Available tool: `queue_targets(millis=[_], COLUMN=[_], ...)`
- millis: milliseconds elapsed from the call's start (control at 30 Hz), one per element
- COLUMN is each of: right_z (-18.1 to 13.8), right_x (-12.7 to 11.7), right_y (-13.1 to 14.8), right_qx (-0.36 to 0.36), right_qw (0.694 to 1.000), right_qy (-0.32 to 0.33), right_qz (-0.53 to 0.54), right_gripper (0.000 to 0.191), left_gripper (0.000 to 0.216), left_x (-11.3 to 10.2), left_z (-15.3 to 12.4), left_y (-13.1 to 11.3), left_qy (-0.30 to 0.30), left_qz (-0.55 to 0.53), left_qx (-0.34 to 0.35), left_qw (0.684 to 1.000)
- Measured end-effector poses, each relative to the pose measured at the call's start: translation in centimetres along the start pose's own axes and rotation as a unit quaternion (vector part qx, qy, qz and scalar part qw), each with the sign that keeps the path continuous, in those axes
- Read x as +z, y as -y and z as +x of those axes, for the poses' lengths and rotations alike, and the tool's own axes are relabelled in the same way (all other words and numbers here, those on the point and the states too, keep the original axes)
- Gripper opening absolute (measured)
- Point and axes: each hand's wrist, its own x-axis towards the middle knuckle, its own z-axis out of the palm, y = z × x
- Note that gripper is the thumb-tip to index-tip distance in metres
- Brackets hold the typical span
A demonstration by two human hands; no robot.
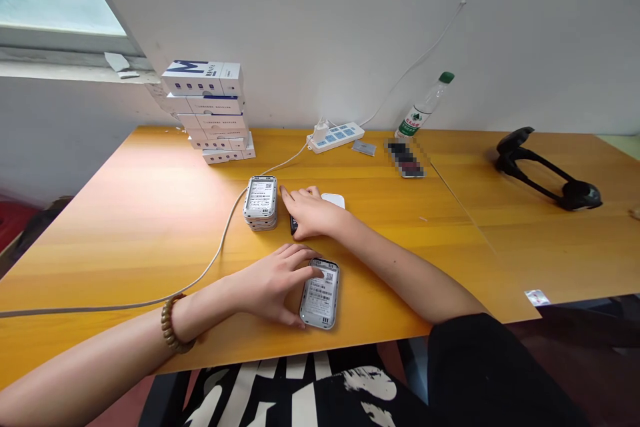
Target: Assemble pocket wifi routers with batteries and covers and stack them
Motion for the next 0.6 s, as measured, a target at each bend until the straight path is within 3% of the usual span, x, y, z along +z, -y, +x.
queue_targets(millis=[167,300,367,467,600], right_z=[-1.3,-3.8,-5.1,-6.3,-5.9], right_x=[-1.1,-2.9,-3.5,-3.2,-0.7], right_y=[-1.0,-2.8,-3.8,-5.6,-8.9], right_qx=[0.025,0.046,0.069,0.100,0.109], right_qw=[0.998,0.994,0.989,0.977,0.954], right_qy=[0.008,-0.012,-0.048,-0.120,-0.201], right_qz=[0.052,0.096,0.122,0.145,0.195], right_gripper=[0.123,0.115,0.099,0.075,0.057], left_gripper=[0.082,0.081,0.086,0.088,0.090], left_x=[-0.9,-3.5,-5.4,-8.3,-10.4], left_z=[0.2,0.2,0.0,-0.8,-2.6], left_y=[-1.1,-1.2,0.0,3.2,7.8], left_qy=[-0.015,-0.105,-0.182,-0.301,-0.298], left_qz=[-0.040,-0.042,-0.027,-0.026,-0.075], left_qx=[0.028,0.067,0.054,-0.026,-0.125], left_qw=[0.999,0.991,0.981,0.953,0.943])
